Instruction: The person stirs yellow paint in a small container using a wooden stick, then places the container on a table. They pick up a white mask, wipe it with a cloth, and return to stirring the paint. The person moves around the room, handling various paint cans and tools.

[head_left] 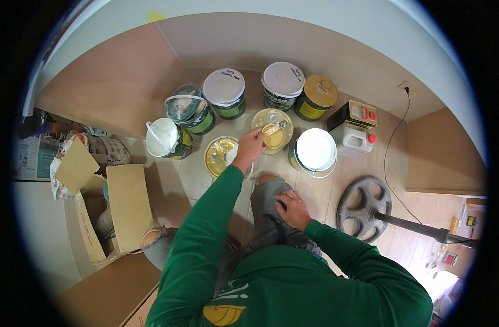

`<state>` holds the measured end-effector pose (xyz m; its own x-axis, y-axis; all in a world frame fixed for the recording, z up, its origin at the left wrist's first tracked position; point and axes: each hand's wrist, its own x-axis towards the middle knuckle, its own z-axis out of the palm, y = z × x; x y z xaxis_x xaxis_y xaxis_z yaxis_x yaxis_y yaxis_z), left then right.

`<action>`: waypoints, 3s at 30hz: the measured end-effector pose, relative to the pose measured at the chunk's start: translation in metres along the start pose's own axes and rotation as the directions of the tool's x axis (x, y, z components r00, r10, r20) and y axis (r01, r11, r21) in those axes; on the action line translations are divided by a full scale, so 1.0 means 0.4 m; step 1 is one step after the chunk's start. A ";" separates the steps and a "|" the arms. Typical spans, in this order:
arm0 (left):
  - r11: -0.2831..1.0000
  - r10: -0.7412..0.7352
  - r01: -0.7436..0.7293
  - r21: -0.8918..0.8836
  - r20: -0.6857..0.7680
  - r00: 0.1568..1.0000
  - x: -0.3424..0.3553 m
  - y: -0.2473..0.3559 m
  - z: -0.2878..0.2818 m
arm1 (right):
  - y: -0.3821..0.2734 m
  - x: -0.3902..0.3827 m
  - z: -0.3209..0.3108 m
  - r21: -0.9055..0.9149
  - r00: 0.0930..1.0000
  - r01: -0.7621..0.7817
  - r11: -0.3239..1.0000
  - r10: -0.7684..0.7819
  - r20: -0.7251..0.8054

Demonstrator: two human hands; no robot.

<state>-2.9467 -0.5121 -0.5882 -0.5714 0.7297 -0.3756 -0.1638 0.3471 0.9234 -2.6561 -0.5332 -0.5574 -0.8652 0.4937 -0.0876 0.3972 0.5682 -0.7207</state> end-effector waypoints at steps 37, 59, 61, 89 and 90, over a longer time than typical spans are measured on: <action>0.912 0.047 -0.182 0.368 0.347 0.937 -0.529 0.094 -0.125 | -0.552 -0.369 -0.213 -0.452 0.869 -0.433 0.780 0.494 0.019; 0.218 -0.816 -0.895 0.388 0.576 0.051 -1.345 0.679 0.333 | -0.940 -1.400 -0.385 0.502 0.543 -0.746 0.437 0.836 0.080; 0.202 -0.822 -0.899 0.390 0.566 0.061 -1.407 0.739 0.492 | -0.920 -1.470 -0.415 0.619 0.496 -0.695 0.366 0.867 0.044; 0.501 -0.811 -0.866 0.005 0.351 -0.467 -1.887 0.671 1.842 | -0.447 -2.102 -0.666 0.961 -0.058 -0.246 0.123 0.988 -0.141; 0.436 -0.850 -0.890 0.131 0.385 -0.359 -1.871 0.701 1.887 | -0.425 -2.117 -0.743 0.931 -0.056 -0.365 -0.013 0.998 -0.008</action>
<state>-1.9579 -0.5162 -0.1077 0.6545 -0.3303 -0.6801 0.5429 -0.4209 0.7267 -1.8999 -0.8523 -0.1565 0.4476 0.5446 -0.7093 0.0257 -0.8007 -0.5986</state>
